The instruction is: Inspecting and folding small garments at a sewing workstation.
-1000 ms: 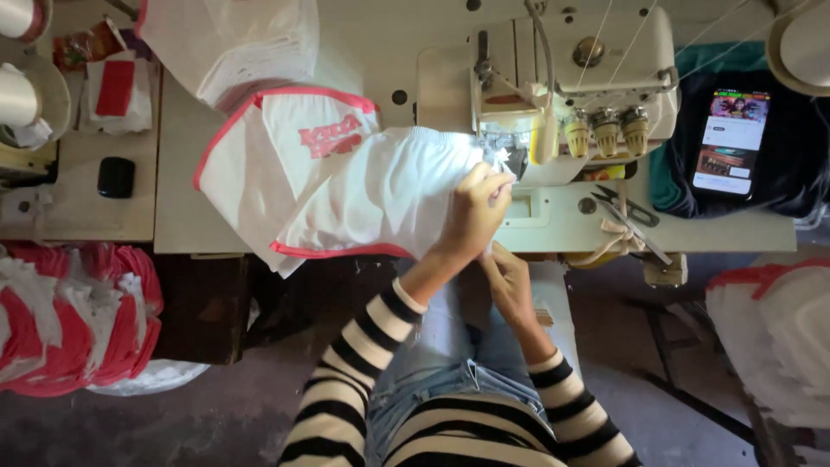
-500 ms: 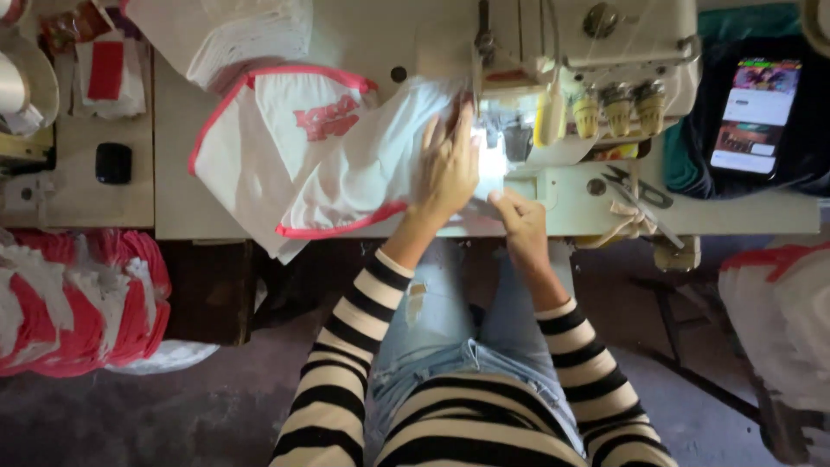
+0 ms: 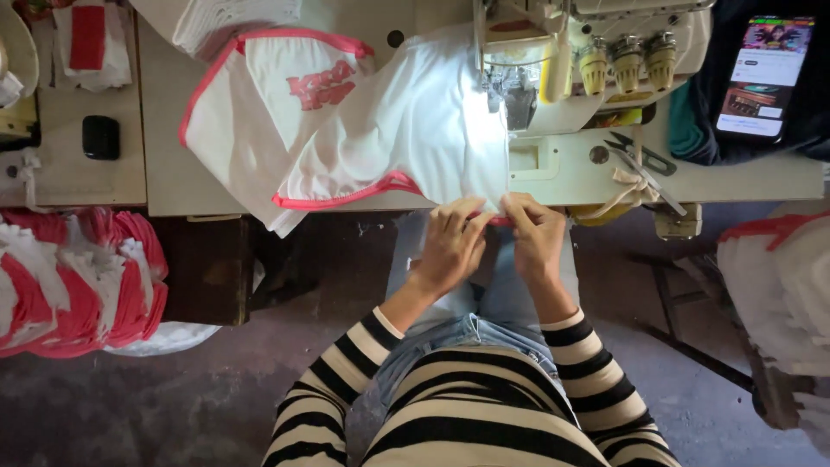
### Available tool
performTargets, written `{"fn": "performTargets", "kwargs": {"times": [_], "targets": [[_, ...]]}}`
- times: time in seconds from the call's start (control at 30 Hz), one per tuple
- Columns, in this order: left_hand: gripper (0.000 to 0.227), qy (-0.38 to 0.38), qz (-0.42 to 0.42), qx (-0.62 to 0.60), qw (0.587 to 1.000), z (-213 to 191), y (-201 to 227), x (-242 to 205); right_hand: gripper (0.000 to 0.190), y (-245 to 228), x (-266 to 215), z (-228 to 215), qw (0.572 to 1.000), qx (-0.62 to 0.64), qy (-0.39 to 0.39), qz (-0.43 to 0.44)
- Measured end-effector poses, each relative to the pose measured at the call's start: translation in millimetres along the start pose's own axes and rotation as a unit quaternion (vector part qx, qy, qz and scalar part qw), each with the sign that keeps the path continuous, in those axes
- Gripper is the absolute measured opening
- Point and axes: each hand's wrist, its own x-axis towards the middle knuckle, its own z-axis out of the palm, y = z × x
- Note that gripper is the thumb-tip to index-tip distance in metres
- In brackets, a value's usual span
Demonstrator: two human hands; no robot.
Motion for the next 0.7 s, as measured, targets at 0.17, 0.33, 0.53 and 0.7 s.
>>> {"fn": "performTargets", "kwargs": {"times": [0.17, 0.33, 0.53, 0.7], "targets": [[0.016, 0.001, 0.073, -0.054, 0.996, -17, -13, 18, 0.020, 38, 5, -15, 0.999, 0.025, 0.016, 0.014], [0.015, -0.015, 0.066, -0.097, 0.993, -36, -18, 25, 0.016, 21, 1, -10, 0.996, 0.067, 0.018, 0.053], [0.019, -0.020, 0.092, -0.078, 0.992, -43, -16, 32, 0.013, 7, -1, -8, 0.998, 0.042, 0.015, 0.046], [0.015, -0.003, 0.139, -0.033, 0.990, -52, -9, 39, 0.011, -6, -3, -6, 0.998, 0.043, 0.007, 0.049]]}}
